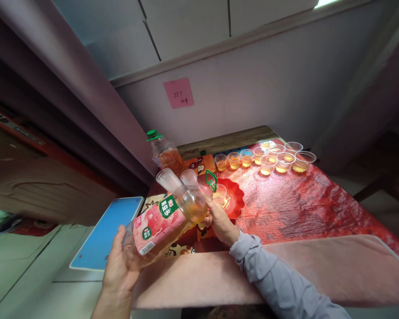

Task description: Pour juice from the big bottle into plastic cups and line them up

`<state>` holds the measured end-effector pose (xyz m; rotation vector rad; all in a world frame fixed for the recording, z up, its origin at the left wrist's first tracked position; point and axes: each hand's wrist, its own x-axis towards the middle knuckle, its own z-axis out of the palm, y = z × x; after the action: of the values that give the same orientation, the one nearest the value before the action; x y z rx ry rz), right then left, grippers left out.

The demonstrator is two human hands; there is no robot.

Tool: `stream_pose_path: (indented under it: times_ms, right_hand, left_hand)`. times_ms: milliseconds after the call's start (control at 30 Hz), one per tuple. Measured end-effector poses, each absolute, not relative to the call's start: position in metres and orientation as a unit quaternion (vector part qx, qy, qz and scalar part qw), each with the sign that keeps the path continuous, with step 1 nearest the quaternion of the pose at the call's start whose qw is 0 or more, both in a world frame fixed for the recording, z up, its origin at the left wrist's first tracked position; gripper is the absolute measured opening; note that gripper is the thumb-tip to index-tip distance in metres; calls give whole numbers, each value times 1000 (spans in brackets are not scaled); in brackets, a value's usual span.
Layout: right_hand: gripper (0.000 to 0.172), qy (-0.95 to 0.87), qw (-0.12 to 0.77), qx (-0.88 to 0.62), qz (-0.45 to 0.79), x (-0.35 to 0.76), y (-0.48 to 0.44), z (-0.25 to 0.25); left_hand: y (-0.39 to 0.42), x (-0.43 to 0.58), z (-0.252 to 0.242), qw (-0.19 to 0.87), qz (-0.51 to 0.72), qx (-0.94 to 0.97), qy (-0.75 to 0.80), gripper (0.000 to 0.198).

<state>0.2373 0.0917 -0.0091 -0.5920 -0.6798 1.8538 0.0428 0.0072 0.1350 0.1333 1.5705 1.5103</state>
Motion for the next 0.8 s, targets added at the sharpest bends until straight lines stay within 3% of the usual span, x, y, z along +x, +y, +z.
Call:
stream_pose_path:
  times_ms: [800]
  right_hand:
    - [69,-281,517,-241,772,238,92,-10]
  left_hand:
    - [9,44,134,466,639,56,610,59]
